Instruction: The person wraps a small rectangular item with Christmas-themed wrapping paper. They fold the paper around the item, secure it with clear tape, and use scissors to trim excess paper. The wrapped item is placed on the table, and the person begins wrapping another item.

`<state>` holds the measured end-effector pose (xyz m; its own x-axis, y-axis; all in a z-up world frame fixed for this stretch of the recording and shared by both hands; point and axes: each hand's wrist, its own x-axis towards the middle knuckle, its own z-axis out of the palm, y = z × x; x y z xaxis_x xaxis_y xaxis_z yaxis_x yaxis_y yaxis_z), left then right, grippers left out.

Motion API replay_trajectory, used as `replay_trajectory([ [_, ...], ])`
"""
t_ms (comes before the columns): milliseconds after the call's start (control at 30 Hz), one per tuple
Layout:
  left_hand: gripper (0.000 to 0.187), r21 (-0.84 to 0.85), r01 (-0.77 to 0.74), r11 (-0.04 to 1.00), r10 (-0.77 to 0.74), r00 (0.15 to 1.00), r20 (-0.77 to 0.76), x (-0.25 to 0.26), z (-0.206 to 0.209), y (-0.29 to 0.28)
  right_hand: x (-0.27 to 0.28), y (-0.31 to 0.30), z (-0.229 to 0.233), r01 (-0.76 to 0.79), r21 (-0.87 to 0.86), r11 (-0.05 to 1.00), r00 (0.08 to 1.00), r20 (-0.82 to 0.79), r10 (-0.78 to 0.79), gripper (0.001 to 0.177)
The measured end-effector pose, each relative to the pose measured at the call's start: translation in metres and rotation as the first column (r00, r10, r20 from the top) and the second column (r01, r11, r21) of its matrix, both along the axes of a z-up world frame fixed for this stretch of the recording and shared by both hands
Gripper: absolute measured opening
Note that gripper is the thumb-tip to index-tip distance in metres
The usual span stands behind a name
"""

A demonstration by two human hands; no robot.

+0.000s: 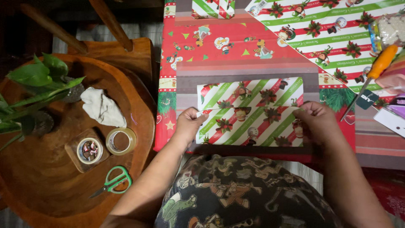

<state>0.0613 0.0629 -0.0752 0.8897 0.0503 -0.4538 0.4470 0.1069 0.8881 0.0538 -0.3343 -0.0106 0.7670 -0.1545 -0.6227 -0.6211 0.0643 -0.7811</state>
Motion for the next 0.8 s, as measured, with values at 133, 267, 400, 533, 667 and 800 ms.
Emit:
replay_trajectory([
  [133,0.025,0.046,-0.009,0.999,0.010,1.000,-0.017,0.001,0.005,0.001,-0.001,0.009,0.010,0.028,-0.052,0.998,1.000,0.001,-0.028,0.011],
  [267,0.025,0.005,-0.037,0.999,0.037,0.999,-0.038,0.003,0.012,0.000,0.000,0.013,0.013,0.034,-0.097,0.995,0.999,0.004,-0.034,0.014],
  [400,0.020,-0.090,-0.035,0.995,0.027,0.995,-0.096,0.003,0.016,0.003,-0.001,0.014,0.009,0.073,-0.053,0.996,0.997,0.012,-0.073,0.016],
  [533,0.016,-0.175,0.015,0.985,-0.032,0.995,-0.092,-0.001,0.019,0.015,-0.014,0.010,0.003,0.034,-0.154,0.987,0.998,0.050,-0.026,0.013],
  [667,0.018,-0.384,-0.025,0.923,-0.014,0.995,-0.098,-0.005,0.015,0.019,-0.027,-0.001,-0.006,-0.059,-0.072,0.996,0.981,0.181,0.071,0.018],
  [800,0.019,-0.449,-0.036,0.893,0.002,0.997,-0.077,-0.007,0.010,0.018,-0.026,-0.008,-0.018,-0.059,0.072,0.996,0.967,0.251,0.039,0.020],
])
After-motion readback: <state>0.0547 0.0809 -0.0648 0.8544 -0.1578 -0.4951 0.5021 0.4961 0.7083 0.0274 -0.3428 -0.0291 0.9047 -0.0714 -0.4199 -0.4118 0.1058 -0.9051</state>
